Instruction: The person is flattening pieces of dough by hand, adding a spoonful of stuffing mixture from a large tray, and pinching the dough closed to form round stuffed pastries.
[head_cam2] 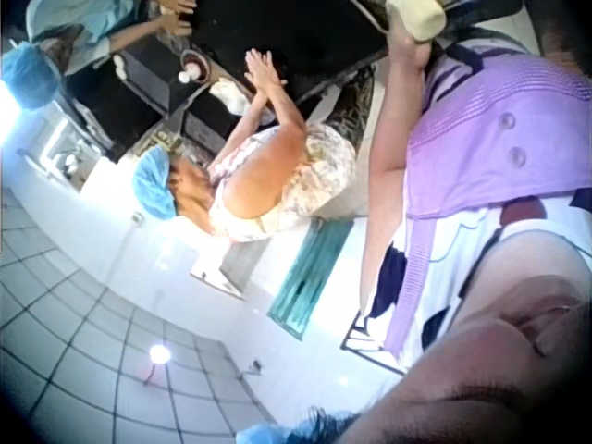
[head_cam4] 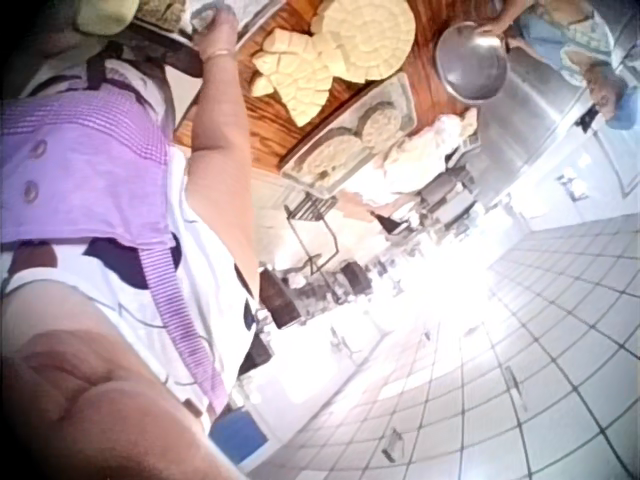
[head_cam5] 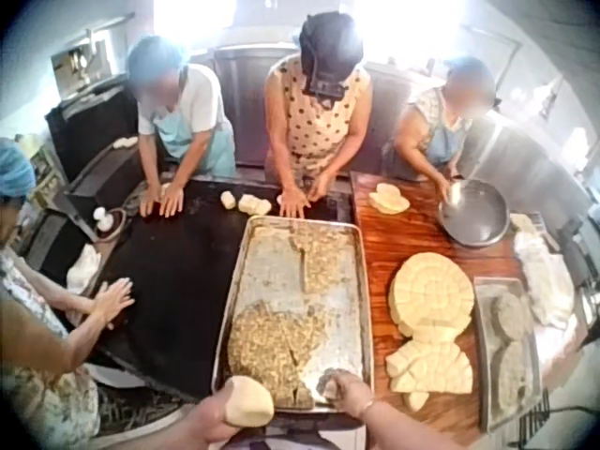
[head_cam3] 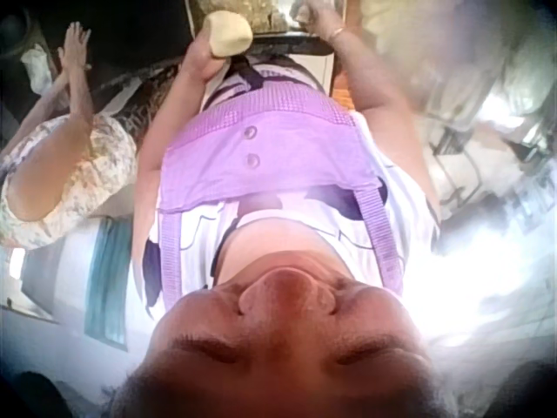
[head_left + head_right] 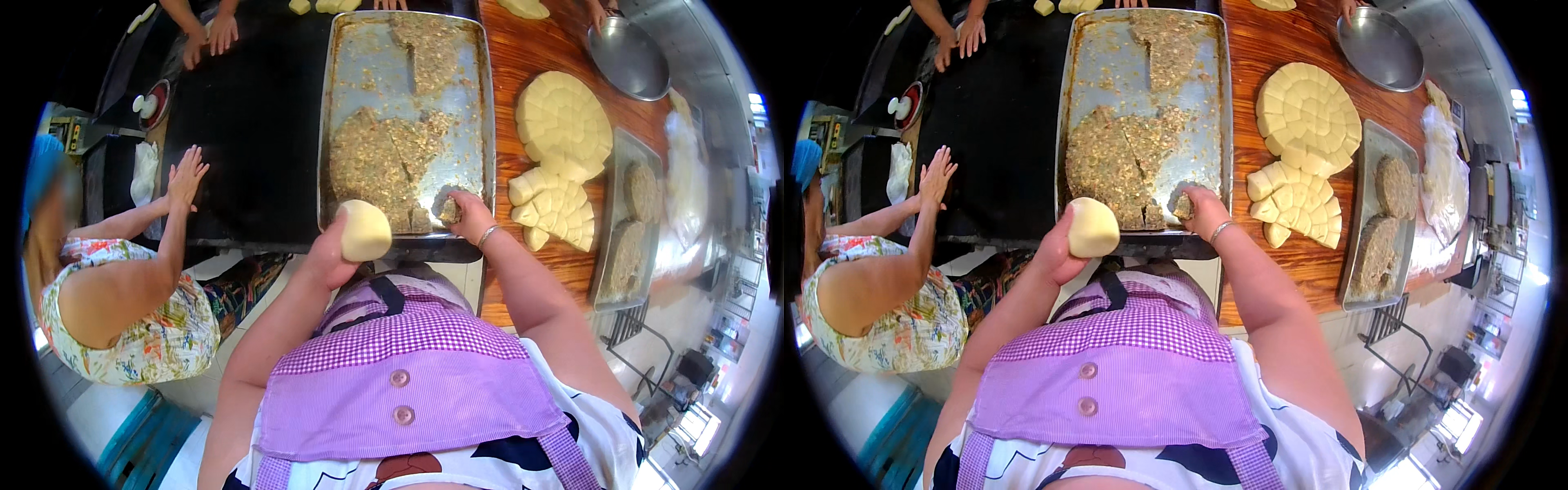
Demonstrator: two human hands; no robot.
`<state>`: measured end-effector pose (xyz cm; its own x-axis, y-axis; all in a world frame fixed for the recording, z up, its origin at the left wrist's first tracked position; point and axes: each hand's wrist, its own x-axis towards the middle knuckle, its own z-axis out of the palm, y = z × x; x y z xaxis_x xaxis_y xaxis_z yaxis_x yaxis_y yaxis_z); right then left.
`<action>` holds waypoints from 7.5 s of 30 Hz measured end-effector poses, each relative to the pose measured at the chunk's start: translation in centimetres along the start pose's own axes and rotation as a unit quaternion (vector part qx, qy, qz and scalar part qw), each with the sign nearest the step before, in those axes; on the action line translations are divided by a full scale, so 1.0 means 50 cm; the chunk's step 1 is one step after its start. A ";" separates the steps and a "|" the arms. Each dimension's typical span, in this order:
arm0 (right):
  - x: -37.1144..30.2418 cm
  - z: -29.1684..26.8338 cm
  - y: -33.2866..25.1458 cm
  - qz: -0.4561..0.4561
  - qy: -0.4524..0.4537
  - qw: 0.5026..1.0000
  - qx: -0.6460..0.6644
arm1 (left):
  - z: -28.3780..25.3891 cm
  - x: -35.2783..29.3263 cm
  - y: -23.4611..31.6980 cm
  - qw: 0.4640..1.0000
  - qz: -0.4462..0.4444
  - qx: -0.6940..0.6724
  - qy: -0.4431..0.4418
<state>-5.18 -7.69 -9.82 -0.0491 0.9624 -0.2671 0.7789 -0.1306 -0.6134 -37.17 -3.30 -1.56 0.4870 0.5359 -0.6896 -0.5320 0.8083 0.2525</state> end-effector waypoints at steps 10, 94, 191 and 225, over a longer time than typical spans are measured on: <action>-0.036 -0.095 -0.210 0.040 0.040 0.844 0.534 | 0.075 0.046 -0.010 0.986 -0.082 -0.022 -0.142; 0.069 -0.081 -0.364 0.003 0.295 0.667 0.684 | 0.269 0.102 0.022 0.982 0.130 -0.022 -0.133; -0.032 -0.157 -0.469 -0.087 0.025 0.768 0.634 | 0.250 -0.056 0.076 0.533 0.554 0.600 -0.223; 0.049 -0.073 -0.552 0.013 -0.087 0.618 0.781 | 0.162 -0.067 0.133 0.526 0.692 0.472 -0.147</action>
<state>-24.52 -0.88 9.16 -0.2208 0.9331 -0.2840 -0.7670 -0.3459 -0.5404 -36.73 2.23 7.93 0.2467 0.6720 0.6982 -0.0048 -0.7197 0.6943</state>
